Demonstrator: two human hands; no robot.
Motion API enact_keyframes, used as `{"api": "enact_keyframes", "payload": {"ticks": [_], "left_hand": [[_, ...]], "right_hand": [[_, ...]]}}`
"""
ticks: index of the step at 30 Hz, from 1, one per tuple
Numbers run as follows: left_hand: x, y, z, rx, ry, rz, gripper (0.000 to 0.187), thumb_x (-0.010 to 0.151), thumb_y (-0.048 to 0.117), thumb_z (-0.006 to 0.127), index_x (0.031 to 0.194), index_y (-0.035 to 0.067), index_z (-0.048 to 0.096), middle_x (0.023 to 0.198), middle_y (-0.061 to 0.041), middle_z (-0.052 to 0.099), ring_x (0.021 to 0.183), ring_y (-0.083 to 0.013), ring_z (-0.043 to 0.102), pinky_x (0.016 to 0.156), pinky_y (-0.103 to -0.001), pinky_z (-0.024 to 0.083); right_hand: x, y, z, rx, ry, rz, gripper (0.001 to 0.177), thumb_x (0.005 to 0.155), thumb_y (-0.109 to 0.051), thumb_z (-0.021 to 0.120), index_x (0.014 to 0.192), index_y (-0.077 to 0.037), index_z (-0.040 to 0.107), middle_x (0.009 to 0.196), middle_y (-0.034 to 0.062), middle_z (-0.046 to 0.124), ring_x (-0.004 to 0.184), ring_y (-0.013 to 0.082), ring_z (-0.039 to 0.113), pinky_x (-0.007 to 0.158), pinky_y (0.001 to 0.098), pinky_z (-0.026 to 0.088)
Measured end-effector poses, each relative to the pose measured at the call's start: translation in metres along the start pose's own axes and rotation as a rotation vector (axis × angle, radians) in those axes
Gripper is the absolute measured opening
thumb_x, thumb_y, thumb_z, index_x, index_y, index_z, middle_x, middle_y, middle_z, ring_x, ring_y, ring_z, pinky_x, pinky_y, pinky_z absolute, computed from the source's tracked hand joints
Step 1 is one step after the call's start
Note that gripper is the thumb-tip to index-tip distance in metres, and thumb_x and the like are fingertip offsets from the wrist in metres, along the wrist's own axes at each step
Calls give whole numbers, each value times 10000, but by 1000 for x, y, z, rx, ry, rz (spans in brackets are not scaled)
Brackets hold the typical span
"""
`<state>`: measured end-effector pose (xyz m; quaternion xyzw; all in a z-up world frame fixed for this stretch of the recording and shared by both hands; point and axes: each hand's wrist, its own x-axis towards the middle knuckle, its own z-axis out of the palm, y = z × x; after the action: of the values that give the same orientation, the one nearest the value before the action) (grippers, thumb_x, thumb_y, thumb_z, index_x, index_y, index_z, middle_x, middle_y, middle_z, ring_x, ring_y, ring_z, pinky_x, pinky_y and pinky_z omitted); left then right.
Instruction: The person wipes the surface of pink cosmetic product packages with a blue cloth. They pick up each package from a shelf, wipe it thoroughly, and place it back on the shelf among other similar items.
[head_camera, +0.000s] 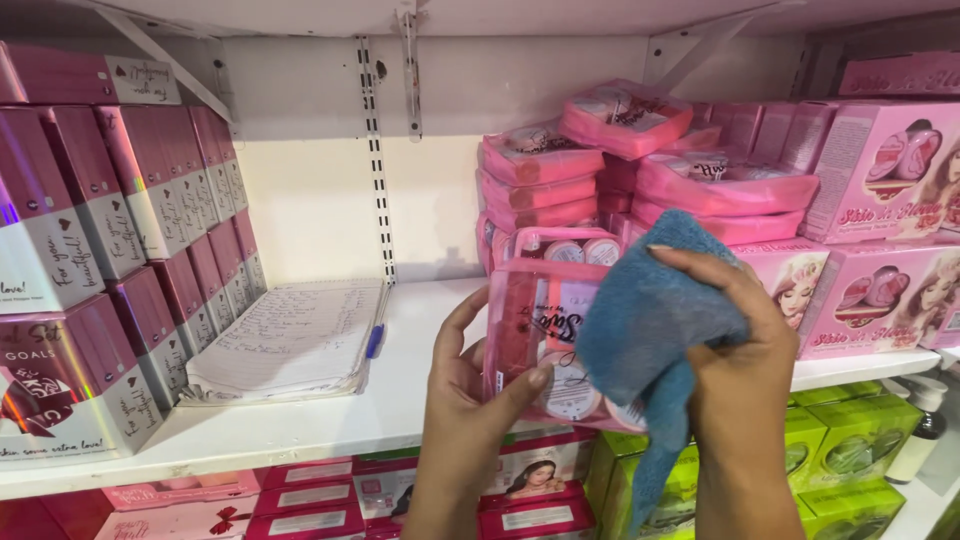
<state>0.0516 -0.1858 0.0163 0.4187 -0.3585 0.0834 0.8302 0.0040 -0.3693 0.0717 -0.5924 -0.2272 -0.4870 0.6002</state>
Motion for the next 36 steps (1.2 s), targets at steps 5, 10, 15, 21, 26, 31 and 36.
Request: {"api": "enact_keyframes", "payload": {"ticks": [5, 10, 15, 21, 26, 31, 36], "left_hand": [[0, 7, 24, 330, 164, 99, 863, 792, 151, 813, 1512, 57, 347, 1298, -95, 626, 1107, -172, 654, 907, -324, 566], [8, -21, 32, -23, 166, 75, 737, 870, 177, 787, 1504, 9, 450, 1229, -143, 665, 1056, -193, 663, 912, -327, 560], [17, -31, 53, -168, 432, 72, 588, 906, 233, 719, 1418, 14, 530, 1213, -96, 695, 1049, -167, 659, 889, -320, 556], [30, -25, 29, -86, 449, 234, 526, 941, 243, 711, 1379, -11, 570, 1227, -99, 700, 1066, -151, 669, 916, -306, 562], [35, -44, 13, 59, 254, 135, 536, 951, 234, 744, 1389, -31, 586, 1159, -109, 698, 1000, -149, 657, 878, -294, 549], [34, -30, 16, 81, 150, 152, 565, 926, 234, 755, 1394, -6, 549, 1199, -87, 696, 1051, -135, 668, 915, -283, 558], [36, -28, 12, 161, 319, 282, 610, 903, 180, 770, 1430, -17, 533, 1214, -101, 695, 1053, -146, 667, 913, -296, 557]], "right_hand": [[1, -19, -3, -146, -114, -22, 723, 679, 158, 498, 1366, -13, 644, 1359, 156, 595, 1268, 209, 602, 1109, 302, 441], [16, -2, -8, 909, -335, 422, 652, 903, -250, 663, 1476, 50, 582, 1398, 242, 610, 1224, 308, 629, 1070, 386, 459], [-1, 97, -14, 857, 14, 535, 507, 1006, -375, 550, 1392, -49, 585, 1348, 96, 665, 1213, 256, 629, 1073, 407, 490], [-30, 87, -14, 786, 80, 721, 319, 1067, -267, 538, 1266, -33, 624, 1221, 119, 659, 1130, 261, 624, 1017, 439, 505], [-16, 50, 0, 687, -92, 510, 318, 989, -141, 527, 1278, -29, 603, 1233, 108, 661, 1134, 220, 641, 1039, 403, 528], [-8, 31, 32, 513, -289, 450, 377, 916, -131, 604, 1286, -59, 591, 1185, 108, 673, 1047, 229, 658, 926, 404, 568], [-7, 16, 43, 309, -488, 365, 476, 834, -121, 689, 1296, -92, 577, 1131, 107, 686, 950, 238, 676, 801, 405, 612]]}}
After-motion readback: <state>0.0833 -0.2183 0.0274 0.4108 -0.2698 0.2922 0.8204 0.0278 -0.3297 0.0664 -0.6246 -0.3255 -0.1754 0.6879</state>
